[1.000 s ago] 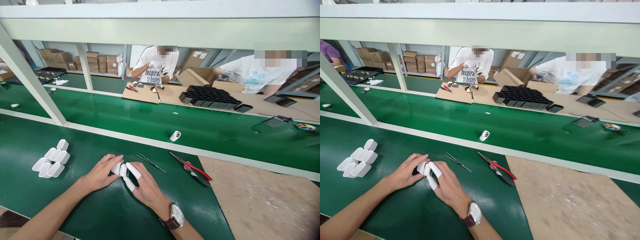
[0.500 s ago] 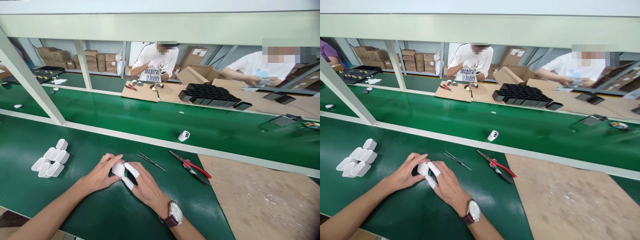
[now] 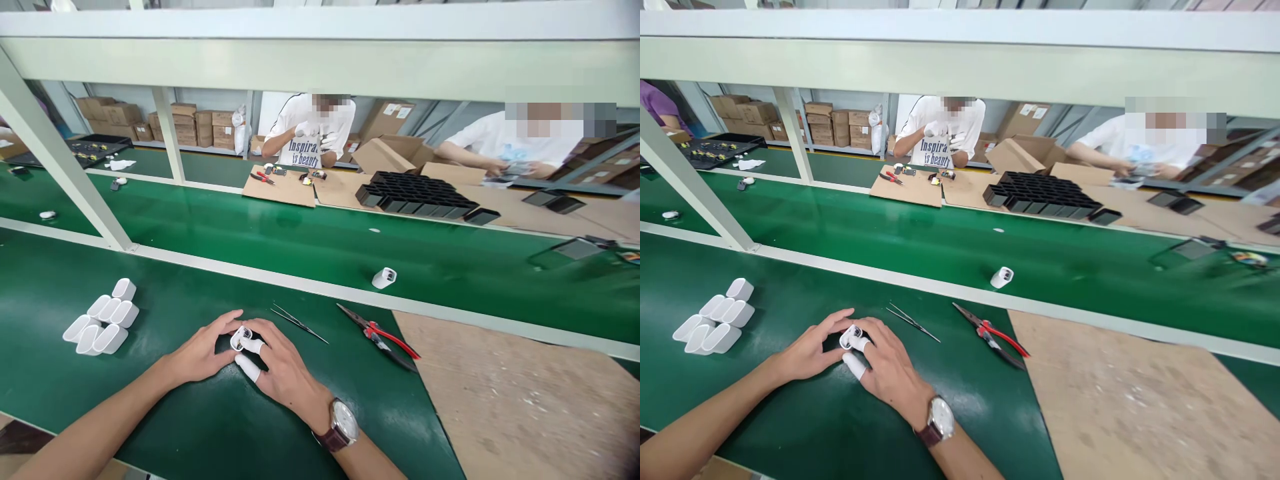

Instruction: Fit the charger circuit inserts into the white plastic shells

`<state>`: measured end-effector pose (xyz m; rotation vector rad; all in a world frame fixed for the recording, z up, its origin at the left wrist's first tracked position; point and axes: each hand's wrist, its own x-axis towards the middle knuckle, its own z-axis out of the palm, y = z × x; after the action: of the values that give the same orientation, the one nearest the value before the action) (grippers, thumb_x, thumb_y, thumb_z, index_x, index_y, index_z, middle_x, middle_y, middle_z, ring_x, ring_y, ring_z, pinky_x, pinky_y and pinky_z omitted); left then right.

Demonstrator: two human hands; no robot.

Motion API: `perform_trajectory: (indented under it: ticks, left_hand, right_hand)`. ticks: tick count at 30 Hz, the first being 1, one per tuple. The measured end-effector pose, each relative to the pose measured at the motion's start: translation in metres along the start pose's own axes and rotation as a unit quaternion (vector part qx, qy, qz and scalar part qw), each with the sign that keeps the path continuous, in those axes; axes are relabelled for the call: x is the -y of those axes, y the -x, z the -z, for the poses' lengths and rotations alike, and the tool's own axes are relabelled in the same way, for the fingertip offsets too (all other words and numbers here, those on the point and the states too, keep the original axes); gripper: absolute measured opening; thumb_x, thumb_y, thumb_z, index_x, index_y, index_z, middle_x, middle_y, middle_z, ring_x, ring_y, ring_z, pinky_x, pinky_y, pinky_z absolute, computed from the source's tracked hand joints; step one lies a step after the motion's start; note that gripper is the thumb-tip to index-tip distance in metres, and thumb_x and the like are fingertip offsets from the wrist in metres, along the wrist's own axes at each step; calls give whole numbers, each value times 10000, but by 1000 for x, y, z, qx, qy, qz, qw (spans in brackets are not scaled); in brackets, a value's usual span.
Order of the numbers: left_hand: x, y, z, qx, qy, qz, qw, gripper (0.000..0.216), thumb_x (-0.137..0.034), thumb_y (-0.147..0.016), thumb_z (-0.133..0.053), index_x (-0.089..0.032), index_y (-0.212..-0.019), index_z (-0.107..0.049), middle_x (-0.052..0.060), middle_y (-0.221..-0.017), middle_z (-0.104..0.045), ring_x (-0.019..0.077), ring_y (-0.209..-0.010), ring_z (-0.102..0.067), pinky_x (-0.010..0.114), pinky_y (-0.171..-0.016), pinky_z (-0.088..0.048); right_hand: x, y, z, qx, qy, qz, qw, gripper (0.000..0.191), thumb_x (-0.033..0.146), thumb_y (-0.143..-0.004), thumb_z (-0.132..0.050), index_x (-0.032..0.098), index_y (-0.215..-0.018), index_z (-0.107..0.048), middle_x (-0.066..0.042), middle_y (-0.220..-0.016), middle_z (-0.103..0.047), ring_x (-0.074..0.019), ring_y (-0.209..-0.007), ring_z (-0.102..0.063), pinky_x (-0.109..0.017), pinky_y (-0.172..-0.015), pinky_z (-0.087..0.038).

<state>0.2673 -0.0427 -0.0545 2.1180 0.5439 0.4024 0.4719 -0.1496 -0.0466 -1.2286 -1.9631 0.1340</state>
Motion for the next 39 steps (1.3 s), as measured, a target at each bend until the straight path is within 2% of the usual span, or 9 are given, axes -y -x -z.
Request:
perform_trajectory:
  ticks: [5, 8, 11, 13, 16, 19, 22, 29, 39]
  left_hand:
    - [-6, -1, -2, 3, -14, -32, 999, 733, -192, -997, -576, -353, -1618, -222, 49, -1416, -680, 230, -1305, -654, 472, -1151, -498]
    - [-3, 0, -3, -21, -35, -42, 998, 706, -186, -993, -574, -353, -1604, -261, 38, -1388, -683, 220, -1281, -655, 440, -1132, -512]
    - [-1, -1, -2, -29, -48, -41, 998, 725, -200, -975, -613, -367, -1598, -285, 40, -1375, -668, 212, -1194, -674, 418, -1078, -546]
    - [-3, -2, -1, -13, -61, -26, 998, 750, -239, -951, -669, -369, -1597, -310, 60, -1427, -626, 214, -1114, -681, 405, -1020, -574]
    - [-8, -4, 1, 33, -82, -8, 996, 743, -277, -931, -709, -360, -1585, -366, 78, -1442, -611, 231, -1076, -674, 415, -1000, -570]
    - [-11, -6, 1, 46, -86, -3, 995, 662, -287, -937, -703, -343, -1542, -442, 61, -1265, -682, 236, -1035, -668, 414, -985, -559]
    - [-9, -6, 0, 34, -75, 8, 997, 670, -300, -930, -716, -344, -1539, -440, 40, -1136, -674, 224, -991, -653, 379, -926, -564]
    - [-7, -6, -1, 31, -56, 26, 998, 676, -330, -916, -750, -342, -1526, -458, 37, -1139, -645, 216, -1003, -633, 364, -931, -547]
    - [-11, -8, 1, 36, -42, 22, 998, 557, -301, -906, -766, -311, -1422, -557, 35, -1179, -669, 216, -1016, -625, 349, -926, -542]
  right_hand:
    - [-4, 7, 3, -20, 16, -29, 999, 350, 214, -1032, -596, 249, -1377, -541, -117, -1216, -656, -269, -1098, -659, -455, -894, -623]
    - [-20, 11, 16, -35, 134, -71, 988, 392, 269, -1049, -563, 207, -1430, -499, -155, -1227, -639, -312, -1086, -644, -506, -895, -604]
    - [-44, 17, 27, -48, 281, -116, 952, 287, 206, -1029, -507, 157, -1299, -589, -159, -1044, -644, -327, -935, -626, -506, -784, -586]
    - [-56, 21, 31, -34, 321, -114, 940, 214, 128, -989, -488, 168, -1129, -645, -133, -922, -621, -301, -840, -597, -466, -726, -568]
    - [-55, 21, 32, 6, 288, -99, 953, 232, 54, -955, -460, 202, -963, -639, -110, -893, -612, -275, -821, -588, -422, -711, -559]
    - [-37, 13, 33, 10, 185, -95, 978, 227, 87, -993, -448, 199, -1079, -625, -87, -995, -631, -225, -799, -611, -356, -649, -540]
    - [-20, 7, 38, 17, 128, -61, 990, 248, 89, -996, -441, 198, -1136, -614, -66, -1030, -632, -178, -735, -600, -316, -603, -500]
    - [-15, 8, 35, 33, 185, -9, 982, 245, 4, -898, -450, 194, -857, -600, -78, -972, -632, -181, -705, -558, -337, -609, -459]
    - [-6, 4, 29, 41, 208, 9, 977, 236, -13, -848, -475, 188, -813, -593, -78, -958, -622, -185, -707, -526, -345, -623, -452]
